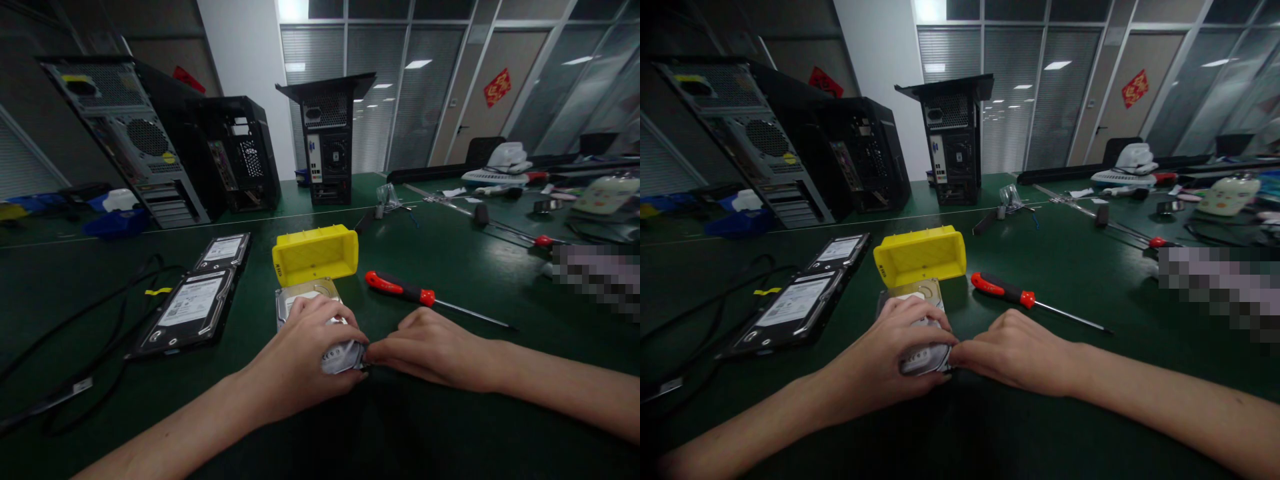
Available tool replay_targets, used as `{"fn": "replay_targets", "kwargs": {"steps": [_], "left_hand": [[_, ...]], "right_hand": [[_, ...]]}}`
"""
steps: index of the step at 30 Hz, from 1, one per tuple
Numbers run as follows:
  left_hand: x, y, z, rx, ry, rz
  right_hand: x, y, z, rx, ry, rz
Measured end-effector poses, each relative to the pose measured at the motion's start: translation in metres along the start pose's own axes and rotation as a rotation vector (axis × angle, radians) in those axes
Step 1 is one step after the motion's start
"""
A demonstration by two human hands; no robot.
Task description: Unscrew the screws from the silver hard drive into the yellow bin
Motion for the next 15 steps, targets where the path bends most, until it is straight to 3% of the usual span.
{"fn": "replay_targets", "kwargs": {"steps": [6,15], "left_hand": [[-0.0009,0.0039,0.0007,-0.004,-0.025,0.079],[-0.0038,0.0074,-0.0004,0.044,-0.021,0.061]], "right_hand": [[-0.0006,0.0009,-0.0039,0.141,-0.074,-0.020],[-0.0005,-0.0035,0.0001,-0.056,-0.034,-0.028]]}}
Point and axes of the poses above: each hand's wrist, its own x-axis away from the middle knuckle, its own y-axis out of the palm, z = x × y, the point moved 5 cm from there along -x, towards the middle knuckle, and after that the axes turned 11 degrees about x, right-handed, at the moved point
